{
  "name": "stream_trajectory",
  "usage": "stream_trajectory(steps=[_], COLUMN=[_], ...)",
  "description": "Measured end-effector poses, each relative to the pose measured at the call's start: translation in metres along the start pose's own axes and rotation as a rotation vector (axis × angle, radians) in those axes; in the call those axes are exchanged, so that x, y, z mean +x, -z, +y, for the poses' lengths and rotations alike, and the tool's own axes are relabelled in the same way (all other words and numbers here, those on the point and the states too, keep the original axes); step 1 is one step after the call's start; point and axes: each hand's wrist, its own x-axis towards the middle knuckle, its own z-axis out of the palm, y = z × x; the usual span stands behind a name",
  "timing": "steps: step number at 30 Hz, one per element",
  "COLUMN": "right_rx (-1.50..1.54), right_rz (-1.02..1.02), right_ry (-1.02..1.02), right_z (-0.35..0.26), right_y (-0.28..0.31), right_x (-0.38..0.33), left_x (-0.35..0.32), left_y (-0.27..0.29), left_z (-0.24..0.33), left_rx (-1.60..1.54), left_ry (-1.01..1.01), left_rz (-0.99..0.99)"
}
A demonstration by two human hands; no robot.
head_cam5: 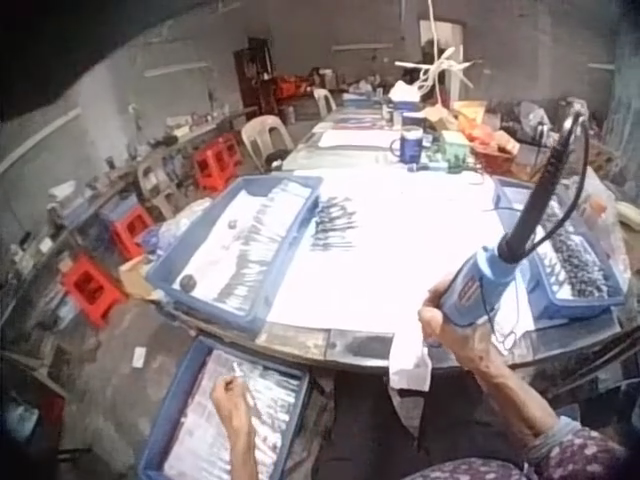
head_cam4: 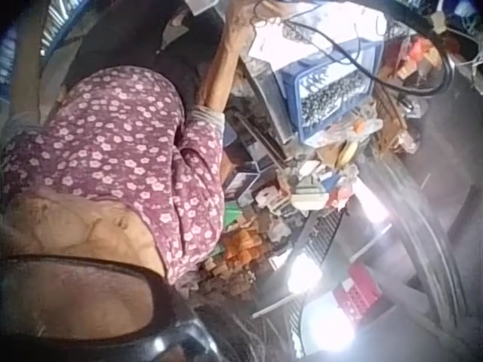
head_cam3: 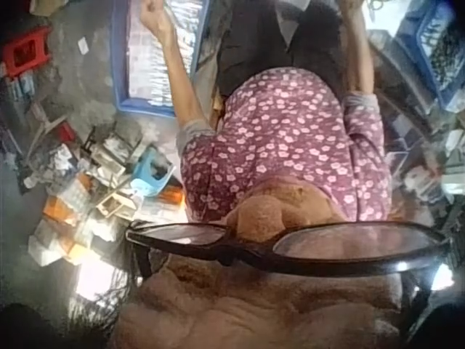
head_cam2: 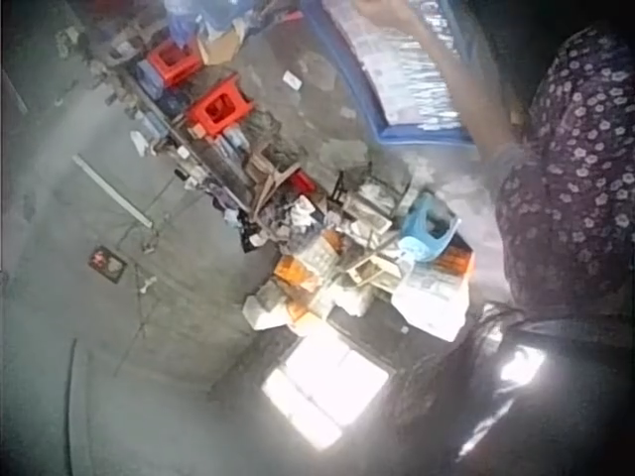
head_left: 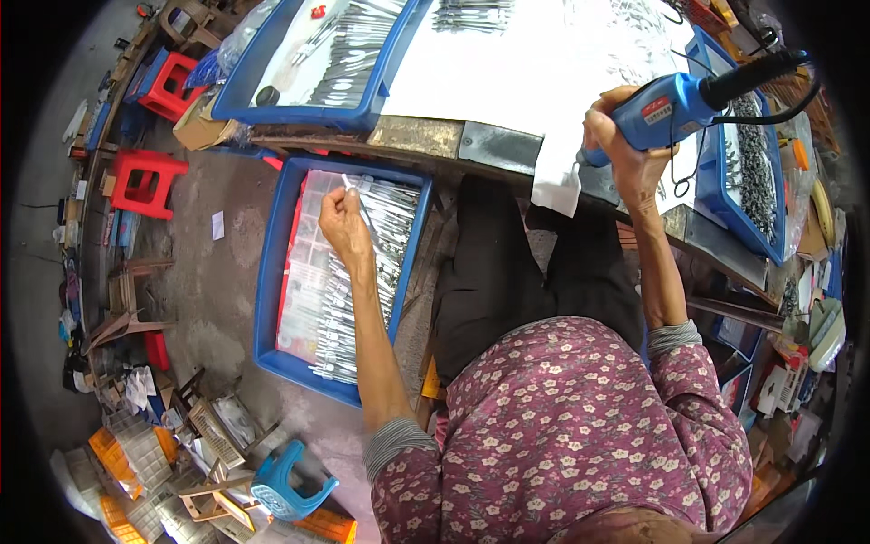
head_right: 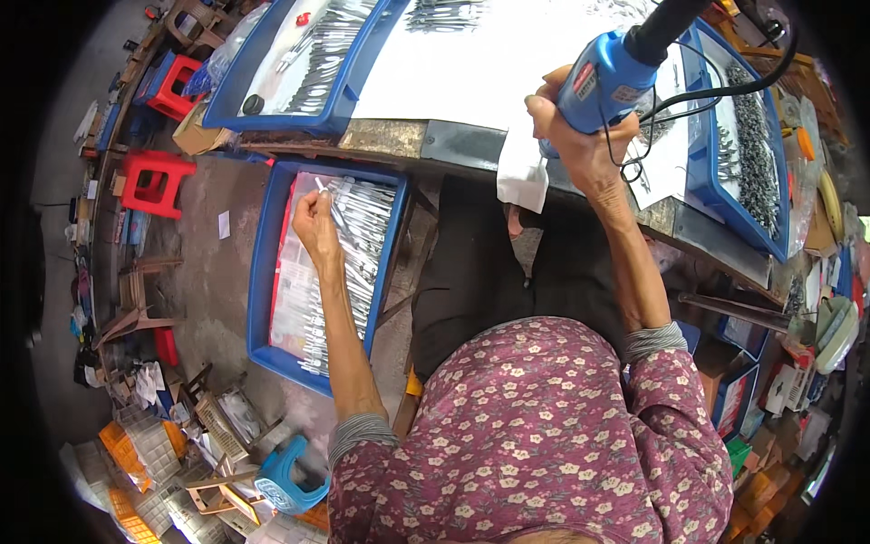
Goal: Using an electric screwdriver to tighten screws on small metal frame components.
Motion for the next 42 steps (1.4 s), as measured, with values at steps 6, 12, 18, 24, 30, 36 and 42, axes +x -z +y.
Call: stream_trajectory(steps=[6, 12, 18, 24, 30, 36, 42], right_rx=[0.013, -0.081, -0.058, -0.08, 0.023, -0.018, -0.04], right_rz=[0.041, 0.026, -0.008, -0.03, -0.077, -0.097, -0.115], right_ry=[-0.015, -0.063, 0.005, -0.006, -0.024, 0.016, 0.069], right_z=[0.004, 0.008, 0.018, 0.018, 0.018, 0.013, 0.022], right_y=[-0.006, 0.002, 0.006, 0.013, 0.008, 0.013, 0.016], right_x=[-0.002, -0.001, 0.001, 0.002, -0.001, -0.002, -0.002], left_x=[0.025, 0.01, 0.002, 0.002, 0.074, 0.106, 0.111], left_y=[-0.001, -0.013, -0.013, -0.095, -0.207, -0.274, -0.29], left_z=[-0.054, -0.015, 0.01, 0.099, 0.128, 0.106, 0.089], left_rx=[0.229, 0.581, 0.715, 0.184, 0.339, 0.653, 0.719], left_ry=[0.069, 0.229, -0.035, -0.49, -0.922, -0.979, -1.027], left_rz=[0.058, 0.035, 0.103, -0.144, -0.391, -0.455, -0.423])
